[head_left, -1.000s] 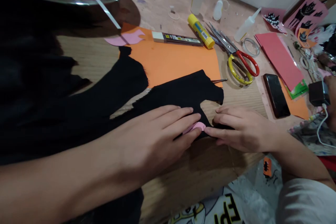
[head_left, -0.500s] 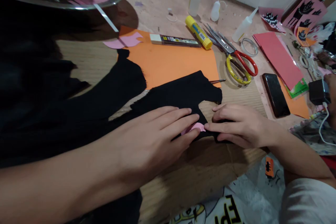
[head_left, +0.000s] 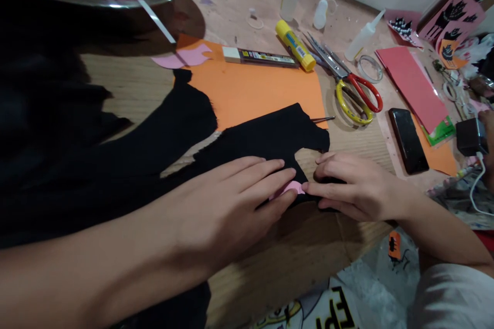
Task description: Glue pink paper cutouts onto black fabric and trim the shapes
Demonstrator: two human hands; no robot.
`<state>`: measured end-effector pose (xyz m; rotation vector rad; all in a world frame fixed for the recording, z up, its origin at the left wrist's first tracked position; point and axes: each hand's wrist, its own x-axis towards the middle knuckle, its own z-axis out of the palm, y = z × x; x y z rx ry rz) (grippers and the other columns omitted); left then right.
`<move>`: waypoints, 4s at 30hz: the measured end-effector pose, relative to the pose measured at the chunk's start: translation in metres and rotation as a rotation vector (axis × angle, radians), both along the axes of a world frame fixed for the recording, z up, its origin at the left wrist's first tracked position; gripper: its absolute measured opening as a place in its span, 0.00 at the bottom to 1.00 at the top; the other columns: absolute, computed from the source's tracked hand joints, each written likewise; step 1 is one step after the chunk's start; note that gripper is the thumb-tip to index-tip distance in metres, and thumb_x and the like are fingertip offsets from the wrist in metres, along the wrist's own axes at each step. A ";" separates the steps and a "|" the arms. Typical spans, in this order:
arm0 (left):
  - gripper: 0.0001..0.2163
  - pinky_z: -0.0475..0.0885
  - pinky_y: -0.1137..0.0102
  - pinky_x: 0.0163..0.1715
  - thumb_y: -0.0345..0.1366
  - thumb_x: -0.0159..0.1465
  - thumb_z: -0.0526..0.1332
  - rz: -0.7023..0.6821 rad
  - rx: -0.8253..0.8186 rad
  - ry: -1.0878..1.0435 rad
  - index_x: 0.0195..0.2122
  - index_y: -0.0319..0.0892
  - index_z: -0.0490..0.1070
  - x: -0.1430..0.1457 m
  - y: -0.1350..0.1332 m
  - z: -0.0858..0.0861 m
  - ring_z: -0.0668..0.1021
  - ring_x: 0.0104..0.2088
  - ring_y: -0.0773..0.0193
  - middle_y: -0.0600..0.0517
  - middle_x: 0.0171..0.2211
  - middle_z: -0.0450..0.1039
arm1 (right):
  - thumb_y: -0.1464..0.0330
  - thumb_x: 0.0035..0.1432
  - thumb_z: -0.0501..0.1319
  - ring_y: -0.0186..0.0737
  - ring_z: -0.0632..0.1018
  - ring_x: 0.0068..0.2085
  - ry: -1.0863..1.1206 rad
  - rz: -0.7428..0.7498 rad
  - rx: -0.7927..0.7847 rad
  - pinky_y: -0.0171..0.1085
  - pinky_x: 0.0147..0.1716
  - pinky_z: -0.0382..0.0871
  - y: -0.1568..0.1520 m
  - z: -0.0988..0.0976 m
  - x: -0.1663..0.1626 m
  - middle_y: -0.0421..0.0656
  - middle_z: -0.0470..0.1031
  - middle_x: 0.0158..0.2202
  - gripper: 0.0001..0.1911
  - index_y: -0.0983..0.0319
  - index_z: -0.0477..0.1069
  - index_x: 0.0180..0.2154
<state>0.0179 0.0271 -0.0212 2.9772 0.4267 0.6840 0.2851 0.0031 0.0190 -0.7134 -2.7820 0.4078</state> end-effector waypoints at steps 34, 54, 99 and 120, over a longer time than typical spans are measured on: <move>0.19 0.78 0.63 0.53 0.24 0.74 0.49 -0.073 -0.020 0.030 0.56 0.33 0.78 -0.013 0.000 0.013 0.83 0.52 0.55 0.42 0.51 0.83 | 0.66 0.76 0.56 0.45 0.78 0.44 -0.036 0.018 0.018 0.46 0.46 0.77 -0.003 0.000 0.003 0.49 0.77 0.39 0.16 0.67 0.74 0.57; 0.16 0.82 0.55 0.53 0.22 0.67 0.59 -0.130 0.052 -0.014 0.55 0.31 0.77 -0.011 -0.001 0.002 0.84 0.49 0.49 0.37 0.48 0.84 | 0.63 0.77 0.53 0.43 0.67 0.32 -0.012 0.009 0.065 0.41 0.33 0.61 0.001 -0.008 0.004 0.44 0.73 0.31 0.19 0.65 0.79 0.55; 0.07 0.75 0.64 0.52 0.37 0.70 0.63 -0.015 0.165 -0.081 0.43 0.39 0.76 0.002 -0.003 -0.025 0.83 0.44 0.58 0.50 0.44 0.84 | 0.63 0.57 0.75 0.40 0.79 0.34 0.478 -0.452 -0.464 0.40 0.37 0.75 0.100 0.056 -0.112 0.42 0.79 0.34 0.13 0.62 0.76 0.37; 0.10 0.74 0.59 0.55 0.27 0.71 0.56 -0.071 0.144 -0.061 0.45 0.34 0.78 -0.003 -0.003 -0.014 0.83 0.47 0.53 0.41 0.47 0.84 | 0.64 0.59 0.74 0.45 0.81 0.48 0.241 -0.820 -0.288 0.41 0.49 0.75 0.201 0.004 -0.107 0.52 0.78 0.53 0.37 0.68 0.64 0.64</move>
